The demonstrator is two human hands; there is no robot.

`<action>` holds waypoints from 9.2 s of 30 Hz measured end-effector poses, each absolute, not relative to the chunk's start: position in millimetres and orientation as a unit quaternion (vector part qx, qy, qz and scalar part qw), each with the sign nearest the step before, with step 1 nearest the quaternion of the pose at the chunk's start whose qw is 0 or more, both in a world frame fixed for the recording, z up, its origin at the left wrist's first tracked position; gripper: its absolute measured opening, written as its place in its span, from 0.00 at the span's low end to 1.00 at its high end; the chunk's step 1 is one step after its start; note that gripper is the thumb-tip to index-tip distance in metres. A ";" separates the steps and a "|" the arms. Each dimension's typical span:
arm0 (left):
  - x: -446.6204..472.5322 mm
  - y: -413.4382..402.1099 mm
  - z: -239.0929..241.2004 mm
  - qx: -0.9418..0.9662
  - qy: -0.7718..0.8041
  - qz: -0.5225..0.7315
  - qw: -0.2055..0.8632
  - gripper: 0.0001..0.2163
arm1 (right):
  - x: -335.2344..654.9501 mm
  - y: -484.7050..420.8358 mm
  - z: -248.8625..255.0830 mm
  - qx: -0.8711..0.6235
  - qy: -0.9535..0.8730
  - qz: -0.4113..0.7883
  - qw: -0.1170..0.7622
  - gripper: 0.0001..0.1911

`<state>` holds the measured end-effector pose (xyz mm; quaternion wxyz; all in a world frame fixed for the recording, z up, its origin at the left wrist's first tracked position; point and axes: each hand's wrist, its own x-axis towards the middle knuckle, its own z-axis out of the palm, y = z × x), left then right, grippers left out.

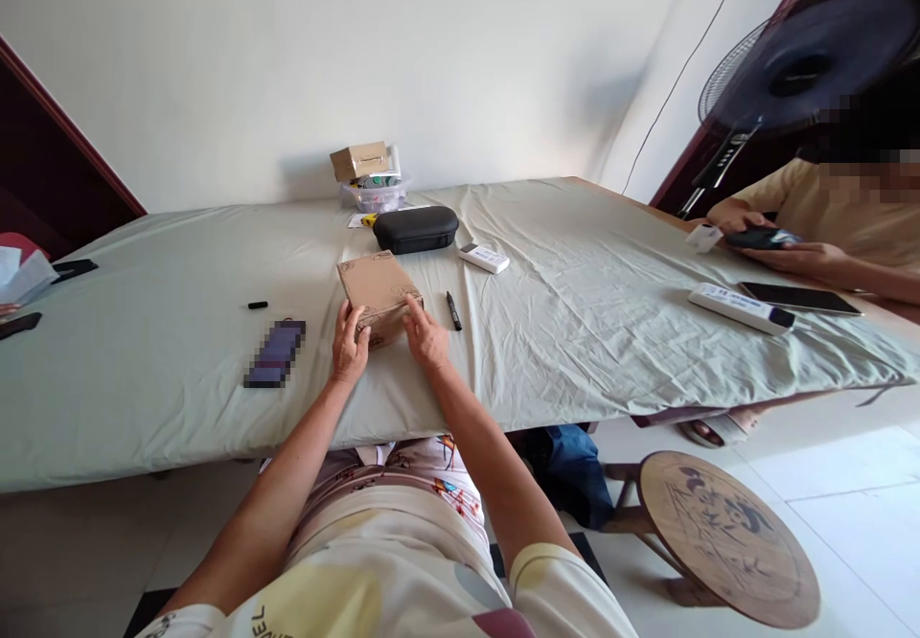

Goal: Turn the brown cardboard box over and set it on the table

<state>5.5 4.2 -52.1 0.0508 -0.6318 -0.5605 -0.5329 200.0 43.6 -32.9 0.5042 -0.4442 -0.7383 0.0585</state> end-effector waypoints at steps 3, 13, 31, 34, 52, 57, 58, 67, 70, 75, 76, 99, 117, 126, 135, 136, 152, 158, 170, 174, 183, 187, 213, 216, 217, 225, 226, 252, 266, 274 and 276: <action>-0.3 5.2 -51.5 -0.613 -0.564 -0.552 0.032 0.21 | 212.4 56.0 -35.3 -0.496 -0.653 0.072 0.568 0.31; -7.2 5.9 -48.2 -0.567 -0.588 -0.576 0.020 0.23 | 209.9 49.9 -33.3 -0.440 -0.743 0.194 0.466 0.30; -0.8 2.0 -44.3 -0.624 -0.529 -0.553 0.160 0.25 | 178.1 20.7 -30.6 -0.320 -0.844 0.032 0.430 0.23; -4.0 2.0 -45.2 -0.632 -0.521 -0.555 0.142 0.27 | 168.3 15.8 -28.8 -0.286 -0.889 0.056 0.353 0.28; -17.0 4.5 -43.9 -0.593 -0.534 -0.601 0.048 0.23 | 209.7 50.9 -17.0 -0.569 -0.669 0.206 0.431 0.32; -14.8 3.9 -43.1 -0.581 -0.545 -0.604 0.006 0.26 | 205.0 42.9 -10.6 -0.634 -0.683 0.176 0.317 0.29; -13.8 4.1 -43.3 -0.578 -0.549 -0.604 -0.003 0.29 | 204.1 41.0 -9.1 -0.647 -0.685 0.161 0.294 0.29; -6.3 4.5 -43.0 -0.506 -0.736 -0.449 -0.024 0.29 | 201.1 27.3 -1.4 -0.679 -0.697 0.101 0.208 0.18; -6.6 3.5 -43.0 -0.509 -0.756 -0.412 -0.018 0.27 | 203.1 28.1 -3.6 -0.678 -0.694 0.101 0.222 0.17; -12.1 4.0 -46.7 -0.504 -0.699 -0.508 -0.007 0.29 | 205.3 39.6 -13.8 -0.635 -0.677 0.136 0.347 0.14; -13.5 3.4 -46.8 -0.504 -0.678 -0.535 0.001 0.29 | 205.7 41.7 -15.6 -0.613 -0.670 0.147 0.392 0.14; -22.7 10.6 -55.0 -0.494 -0.689 -0.530 -0.024 0.19 | 209.8 51.3 -27.4 -0.604 -0.679 0.162 0.384 0.20; -25.1 10.4 -53.2 -0.489 -0.697 -0.523 -0.043 0.13 | 215.2 53.4 -32.7 -0.599 -0.702 0.141 0.358 0.23; -14.8 7.3 -50.4 -0.492 -0.667 -0.556 0.056 0.27 | 207.6 52.3 -31.0 -0.545 -0.693 0.084 0.464 0.40; 19.9 5.7 -48.6 -0.505 -0.685 -0.523 0.042 0.58 | 185.4 35.0 -21.0 -0.592 -0.675 0.060 0.437 0.52; 20.0 5.4 -47.8 -0.500 -0.687 -0.526 0.039 0.57 | 184.7 34.3 -20.5 -0.595 -0.675 0.063 0.432 0.52; 0.3 1.5 -44.5 -0.465 -0.661 -0.586 0.052 0.36 | 203.0 54.9 -31.7 -0.438 -0.619 0.097 0.645 0.21; -4.9 7.8 -48.9 -0.446 -0.672 -0.590 0.032 0.26 | 201.3 58.5 -33.3 -0.450 -0.595 0.139 0.651 0.22; -5.4 14.8 -60.2 -0.471 -0.648 -0.594 -0.073 0.35 | 200.3 56.3 -37.6 -0.545 -0.615 0.160 0.546 0.05; -4.2 9.0 -51.2 -0.506 -0.636 -0.578 -0.072 0.40 | 200.4 47.8 -35.1 -0.489 -0.682 0.138 0.525 0.06; -6.9 3.1 -44.6 -0.501 -0.633 -0.589 -0.042 0.37 | 176.3 18.7 -38.6 -0.227 -0.883 0.079 0.402 0.12; -2.3 -2.1 -43.0 -0.550 -0.596 -0.584 -0.021 0.35 | 167.4 14.4 -41.8 -0.181 -0.906 0.050 0.379 0.18; 8.2 -8.6 -35.6 -0.622 -0.556 -0.550 -0.001 0.24 | 210.6 45.2 -30.1 -0.526 -0.700 0.163 0.454 0.32; 9.1 -10.1 -35.1 -0.612 -0.578 -0.539 -0.003 0.25 | 208.9 47.5 -34.9 -0.523 -0.678 0.152 0.494 0.33; 9.0 -10.3 -35.2 -0.610 -0.581 -0.539 -0.005 0.25 | 207.3 47.9 -36.5 -0.525 -0.671 0.152 0.501 0.33; 2.2 -5.2 -39.1 -0.579 -0.548 -0.603 -0.031 0.26 | 206.9 52.2 -38.7 -0.529 -0.648 0.201 0.510 0.29; 1.3 -4.1 -40.1 -0.571 -0.542 -0.615 -0.046 0.26 | 207.3 52.0 -38.0 -0.510 -0.647 0.216 0.524 0.29; -2.8 7.4 -55.8 -0.521 -0.655 -0.539 -0.090 0.12 | 199.6 46.4 -46.2 -0.414 -0.788 0.196 0.412 0.36; 4.6 -0.8 -43.4 -0.538 -0.678 -0.494 -0.086 0.62 | 184.5 28.9 -50.3 -0.324 -0.852 0.170 0.375 0.26; 8.1 -1.2 -43.5 -0.551 -0.663 -0.503 -0.059 0.60 | 187.7 27.3 -39.6 -0.297 -0.817 0.083 0.488 0.30; 8.3 -0.5 -43.7 -0.573 -0.631 -0.520 -0.051 0.59 | 189.7 26.5 -37.3 -0.291 -0.823 0.071 0.482 0.31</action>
